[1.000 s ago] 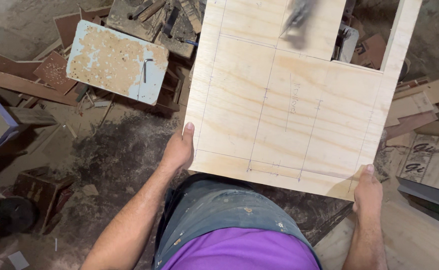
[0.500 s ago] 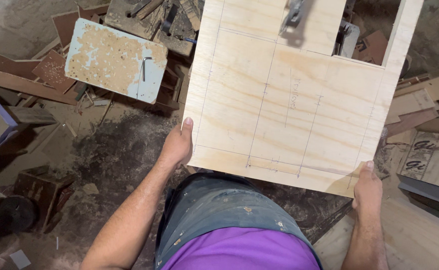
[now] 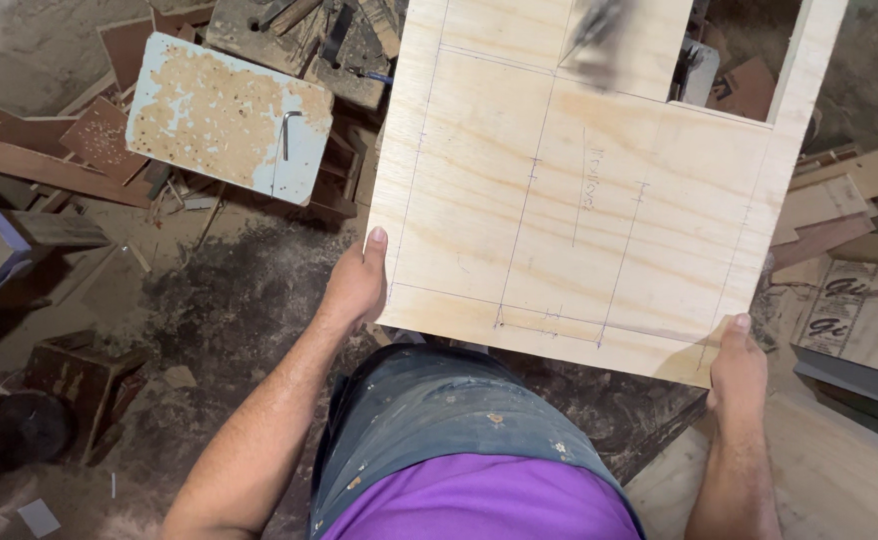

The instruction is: The person uses a scroll saw to cut out a marked rectangular section from a wooden board, removing the scrap piece and clearing sawdust.

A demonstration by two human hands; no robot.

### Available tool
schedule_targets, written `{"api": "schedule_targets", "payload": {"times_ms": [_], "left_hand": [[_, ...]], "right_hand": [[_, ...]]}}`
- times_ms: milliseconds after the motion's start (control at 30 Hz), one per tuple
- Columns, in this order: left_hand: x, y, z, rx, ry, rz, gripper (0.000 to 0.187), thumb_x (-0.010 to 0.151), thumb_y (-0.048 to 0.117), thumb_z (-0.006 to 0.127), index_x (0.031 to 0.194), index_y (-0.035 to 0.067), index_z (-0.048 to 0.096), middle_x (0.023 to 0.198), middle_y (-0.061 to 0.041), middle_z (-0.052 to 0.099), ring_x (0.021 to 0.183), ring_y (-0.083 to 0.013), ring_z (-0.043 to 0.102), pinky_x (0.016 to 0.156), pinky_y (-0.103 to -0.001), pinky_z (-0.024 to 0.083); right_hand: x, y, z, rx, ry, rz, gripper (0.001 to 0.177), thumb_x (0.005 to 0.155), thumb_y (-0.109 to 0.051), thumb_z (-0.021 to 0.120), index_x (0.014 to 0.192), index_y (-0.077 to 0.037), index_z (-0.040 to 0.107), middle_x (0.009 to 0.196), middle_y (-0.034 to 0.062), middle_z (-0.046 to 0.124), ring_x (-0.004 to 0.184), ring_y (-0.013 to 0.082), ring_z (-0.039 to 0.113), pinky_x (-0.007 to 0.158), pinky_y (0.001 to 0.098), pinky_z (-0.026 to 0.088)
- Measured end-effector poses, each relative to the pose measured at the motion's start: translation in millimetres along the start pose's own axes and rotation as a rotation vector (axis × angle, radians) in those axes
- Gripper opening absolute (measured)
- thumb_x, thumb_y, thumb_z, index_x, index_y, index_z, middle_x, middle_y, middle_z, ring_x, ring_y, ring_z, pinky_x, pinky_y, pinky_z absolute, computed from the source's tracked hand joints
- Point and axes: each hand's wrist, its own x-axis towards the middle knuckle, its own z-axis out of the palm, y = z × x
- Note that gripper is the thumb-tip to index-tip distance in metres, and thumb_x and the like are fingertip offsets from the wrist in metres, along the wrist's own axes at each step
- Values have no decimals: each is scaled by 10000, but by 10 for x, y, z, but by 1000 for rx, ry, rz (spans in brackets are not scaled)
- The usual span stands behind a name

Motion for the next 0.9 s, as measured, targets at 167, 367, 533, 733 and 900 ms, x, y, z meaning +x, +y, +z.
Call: {"api": "schedule_targets", "payload": {"times_ms": [167, 367, 533, 733, 900], "left_hand": [[-11, 8, -12, 71, 29, 2, 702, 1051, 536, 317, 1405, -25, 546, 1291, -255, 651, 1253, -369, 614, 1067, -473, 469], [19, -3, -7, 51, 26, 31, 716, 1045, 546, 319, 1373, -37, 575, 1275, -258, 670, 1237, -367, 633, 1069, -466, 474], [33, -18, -7, 70, 23, 35, 715, 1050, 545, 322, 1348, -46, 592, 1263, -261, 675, 1218, -373, 641, 1063, -465, 475], [34, 7, -9, 57, 34, 11, 719, 1046, 547, 335, 1328, -62, 595, 1247, -264, 683, 1211, -369, 651, 1055, -464, 484], [58, 15, -19, 82, 29, 31, 718, 1056, 543, 321, 1339, -60, 589, 1254, -266, 674, 1220, -372, 641, 1063, -460, 481]], "right_hand": [[-50, -86, -10, -58, 2, 88, 694, 1125, -589, 404, 1271, 47, 638, 885, 118, 640, 591, 180, 502, 471, 338, 371], [-332, -444, -3, -92, 20, 156, 671, 1083, -603, 393, 1235, 1, 644, 735, 58, 556, 459, 163, 398, 375, 359, 266], [-327, -434, 16, -95, 15, 150, 683, 1086, -603, 386, 1212, 16, 647, 722, 76, 545, 449, 192, 393, 377, 375, 272], [-275, -356, 15, -91, 15, 144, 699, 1096, -600, 382, 1203, 37, 649, 755, 95, 580, 465, 187, 418, 387, 373, 286], [-175, -226, 24, -77, 23, 156, 698, 1097, -599, 386, 1218, 38, 647, 813, 105, 610, 505, 189, 437, 403, 371, 301]]}}
